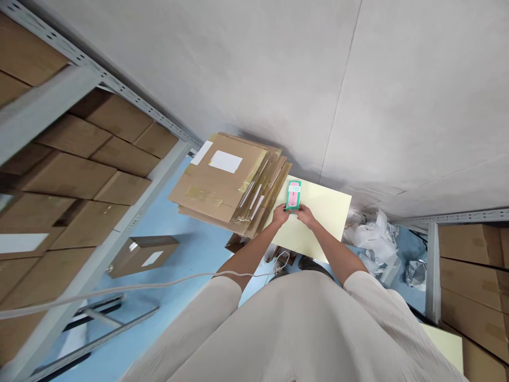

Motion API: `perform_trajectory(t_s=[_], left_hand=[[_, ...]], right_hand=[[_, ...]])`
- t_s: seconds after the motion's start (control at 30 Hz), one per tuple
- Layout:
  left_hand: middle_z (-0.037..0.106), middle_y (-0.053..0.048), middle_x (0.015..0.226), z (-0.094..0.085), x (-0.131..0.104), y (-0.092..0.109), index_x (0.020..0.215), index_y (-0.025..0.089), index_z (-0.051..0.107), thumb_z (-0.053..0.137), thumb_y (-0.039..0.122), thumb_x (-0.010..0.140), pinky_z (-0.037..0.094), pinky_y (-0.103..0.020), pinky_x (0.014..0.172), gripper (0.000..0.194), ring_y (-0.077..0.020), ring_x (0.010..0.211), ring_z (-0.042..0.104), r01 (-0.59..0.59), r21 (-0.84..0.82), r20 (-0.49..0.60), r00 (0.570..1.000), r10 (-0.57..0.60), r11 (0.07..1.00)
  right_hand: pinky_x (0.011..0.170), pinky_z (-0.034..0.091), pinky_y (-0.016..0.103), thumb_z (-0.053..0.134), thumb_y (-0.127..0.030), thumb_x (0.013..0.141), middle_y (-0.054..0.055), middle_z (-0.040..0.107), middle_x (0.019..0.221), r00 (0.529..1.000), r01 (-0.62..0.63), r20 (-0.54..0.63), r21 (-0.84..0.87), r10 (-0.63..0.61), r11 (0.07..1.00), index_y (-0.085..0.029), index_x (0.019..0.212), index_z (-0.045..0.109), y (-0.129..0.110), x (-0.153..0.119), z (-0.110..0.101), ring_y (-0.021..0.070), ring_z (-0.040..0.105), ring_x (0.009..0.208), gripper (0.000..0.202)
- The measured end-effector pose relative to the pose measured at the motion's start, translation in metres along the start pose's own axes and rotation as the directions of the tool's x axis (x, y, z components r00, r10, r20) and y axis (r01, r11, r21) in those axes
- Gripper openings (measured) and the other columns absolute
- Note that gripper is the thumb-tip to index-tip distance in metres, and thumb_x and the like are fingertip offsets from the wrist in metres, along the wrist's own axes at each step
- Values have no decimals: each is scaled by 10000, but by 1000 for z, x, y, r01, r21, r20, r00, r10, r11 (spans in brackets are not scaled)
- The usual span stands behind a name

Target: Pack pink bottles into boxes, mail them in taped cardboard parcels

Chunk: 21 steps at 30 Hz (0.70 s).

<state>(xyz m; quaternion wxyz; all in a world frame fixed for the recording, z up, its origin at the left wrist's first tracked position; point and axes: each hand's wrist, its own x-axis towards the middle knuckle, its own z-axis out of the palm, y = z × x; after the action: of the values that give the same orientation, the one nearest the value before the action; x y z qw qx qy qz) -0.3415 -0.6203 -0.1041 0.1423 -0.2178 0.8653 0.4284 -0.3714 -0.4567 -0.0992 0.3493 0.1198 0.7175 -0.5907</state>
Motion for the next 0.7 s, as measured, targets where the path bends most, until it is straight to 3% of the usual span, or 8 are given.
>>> perform_trajectory(t_s=[0.17,0.27,0.43,0.57,0.7], left_hand=[[847,-68,1057,3,-33,3,1086,208,837,634,212,960,577,-338,943,239,-264,1057,765,67,4,9,998,-67,998],[851,-74,1085,0,-51,0,1112,209,840,638,200,956,572,-333,944,255,-259,1061,763,8,6,41,999,-9,1000],[852,-75,1124,-6,-83,-5,1163,203,839,652,190,955,566,-321,933,281,-255,1044,762,-122,46,125,985,116,991],[851,-77,1101,1,-116,-4,1164,189,841,628,181,978,567,-318,925,283,-250,1011,764,-277,51,234,937,258,960],[849,-87,1165,28,-156,6,1203,189,836,648,151,969,574,-329,962,303,-254,1069,777,-411,-5,356,851,386,912]], right_hand=[[901,650,360,795,-324,796,81,802,1108,996,25,-92,30,-22,999,-187,1087,796,13,-29,2,219,752,987,321],[908,648,359,769,-311,806,65,813,1057,990,52,-136,27,-48,998,-190,1048,801,26,-52,8,204,753,947,272],[911,648,367,739,-299,795,68,816,1161,961,141,-250,70,-120,987,-208,1102,803,53,-101,24,209,764,980,327],[923,643,389,727,-305,791,88,819,1138,915,212,-374,124,-152,969,-197,1146,805,78,-154,29,233,766,1004,378],[926,631,384,694,-264,772,73,827,1098,846,243,-514,129,-145,961,-192,1179,805,108,-216,22,239,759,992,428]])
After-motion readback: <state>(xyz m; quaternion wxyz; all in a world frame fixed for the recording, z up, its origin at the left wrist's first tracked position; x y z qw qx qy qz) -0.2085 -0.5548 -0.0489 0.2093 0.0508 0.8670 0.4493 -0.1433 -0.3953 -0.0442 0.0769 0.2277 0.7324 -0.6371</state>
